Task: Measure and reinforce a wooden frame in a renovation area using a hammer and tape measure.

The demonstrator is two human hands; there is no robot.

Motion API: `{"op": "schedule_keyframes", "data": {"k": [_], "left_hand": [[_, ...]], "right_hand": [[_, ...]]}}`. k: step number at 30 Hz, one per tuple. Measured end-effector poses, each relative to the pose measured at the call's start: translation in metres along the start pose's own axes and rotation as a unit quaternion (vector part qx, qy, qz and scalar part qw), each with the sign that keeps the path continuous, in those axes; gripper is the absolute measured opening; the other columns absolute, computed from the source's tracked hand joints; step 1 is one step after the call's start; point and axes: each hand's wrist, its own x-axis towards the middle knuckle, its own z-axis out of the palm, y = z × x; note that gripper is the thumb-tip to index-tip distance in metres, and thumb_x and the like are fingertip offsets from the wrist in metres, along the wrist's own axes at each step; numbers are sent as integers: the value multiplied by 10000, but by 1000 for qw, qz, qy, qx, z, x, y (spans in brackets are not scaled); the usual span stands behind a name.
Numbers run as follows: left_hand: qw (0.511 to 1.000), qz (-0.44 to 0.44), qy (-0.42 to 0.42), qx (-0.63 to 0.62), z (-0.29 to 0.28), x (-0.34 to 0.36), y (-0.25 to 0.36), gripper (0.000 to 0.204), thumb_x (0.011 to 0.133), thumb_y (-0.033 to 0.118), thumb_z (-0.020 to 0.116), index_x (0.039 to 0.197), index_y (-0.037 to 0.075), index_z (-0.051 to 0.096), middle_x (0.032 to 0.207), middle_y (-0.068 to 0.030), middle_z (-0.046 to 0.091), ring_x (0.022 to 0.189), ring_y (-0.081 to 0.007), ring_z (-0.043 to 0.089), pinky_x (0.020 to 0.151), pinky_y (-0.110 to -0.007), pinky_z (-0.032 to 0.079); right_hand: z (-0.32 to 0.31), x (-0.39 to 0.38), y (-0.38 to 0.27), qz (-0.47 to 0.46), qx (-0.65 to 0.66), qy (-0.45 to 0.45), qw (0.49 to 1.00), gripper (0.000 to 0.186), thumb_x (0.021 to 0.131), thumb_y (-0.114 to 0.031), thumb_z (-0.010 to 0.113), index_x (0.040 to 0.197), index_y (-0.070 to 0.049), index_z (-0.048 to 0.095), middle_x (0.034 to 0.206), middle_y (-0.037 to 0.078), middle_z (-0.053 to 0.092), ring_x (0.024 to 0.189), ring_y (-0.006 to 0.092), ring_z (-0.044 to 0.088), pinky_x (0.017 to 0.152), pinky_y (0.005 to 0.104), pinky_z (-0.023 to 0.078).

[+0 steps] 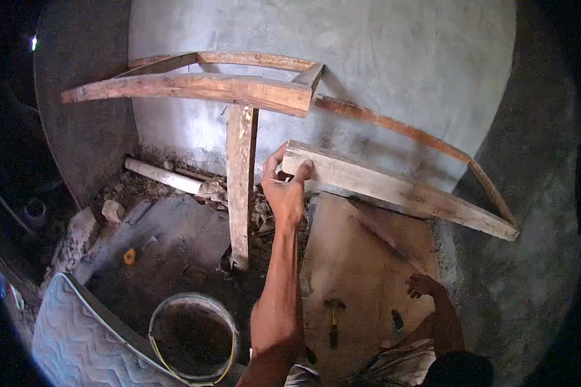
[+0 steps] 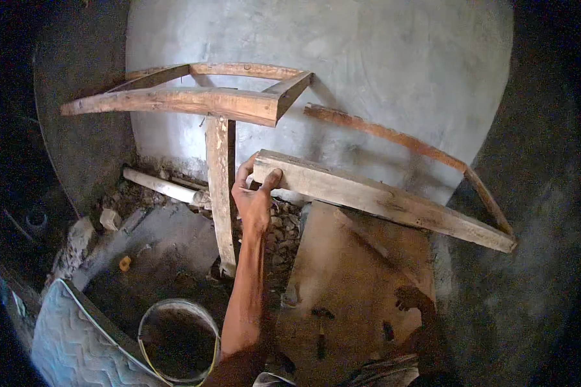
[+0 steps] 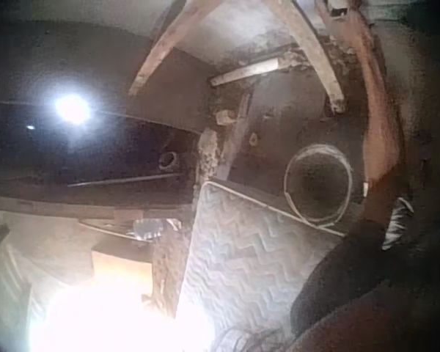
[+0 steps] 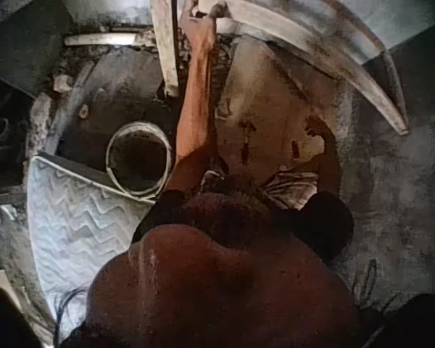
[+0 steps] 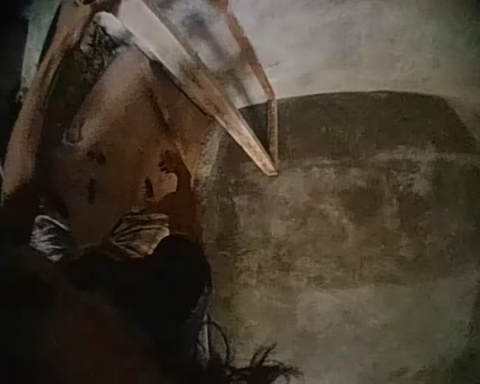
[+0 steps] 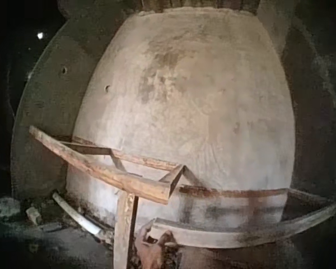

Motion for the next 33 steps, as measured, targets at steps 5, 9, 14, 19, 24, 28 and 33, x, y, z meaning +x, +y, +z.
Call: {"op": "schedule_keyframes", "data": {"k": [5,9,14,19,24,28,33], "left_hand": [[1000,-27,-10,-6,-2,2,-7,409,696,-7,664,1088,18,552,1032,-77,520,849,-151,553,736,-275,465],[999,-25,-8,17,-8,0,13,481,709,77,696,1147,5,510,976,-103,597,859,-186,566,764,-292,477],[994,24,9,108,5,-8,16,451,722,92,697,1135,19,529,1051,-104,552,908,-166,538,788,-285,444],[1000,-1,-22,19,-6,-1,-5,428,737,85,677,1130,12,525,1025,-91,554,909,-161,534,776,-278,450],[998,34,-12,50,-1,-1,-13,397,752,54,654,1126,15,527,1018,-80,558,887,-151,541,758,-268,455],[1000,-15,-15,3,-2,1,-16,396,747,69,659,1118,17,531,1013,-76,562,913,-160,532,791,-276,437],[997,20,-13,69,-4,5,-30,360,777,92,635,1114,33,525,929,-38,564,797,-134,522,690,-268,446]], "right_hand": [[-4,9,4,-66,5,-58,996,433,877,-404,480,1073,-19,517,860,140,630,693,206,631,607,344,520],[35,16,-43,-140,-294,-49,944,441,866,-407,498,1069,-16,516,850,142,630,679,209,626,602,351,517],[21,6,-79,101,132,-156,974,391,845,-350,551,1064,-28,520,879,142,607,686,245,618,561,351,510],[28,53,-105,147,67,-197,967,369,845,-325,558,1065,-31,521,865,141,601,673,249,613,543,353,508],[-7,68,-18,90,141,-208,964,360,848,-316,556,1065,-31,521,839,139,603,656,243,612,538,351,509],[-25,71,68,52,211,-208,954,353,850,-309,555,1065,-31,520,819,138,605,643,239,610,534,349,509],[-26,58,75,16,292,-196,936,344,852,-299,553,1065,-31,520,793,136,606,627,233,608,529,348,509]]}}
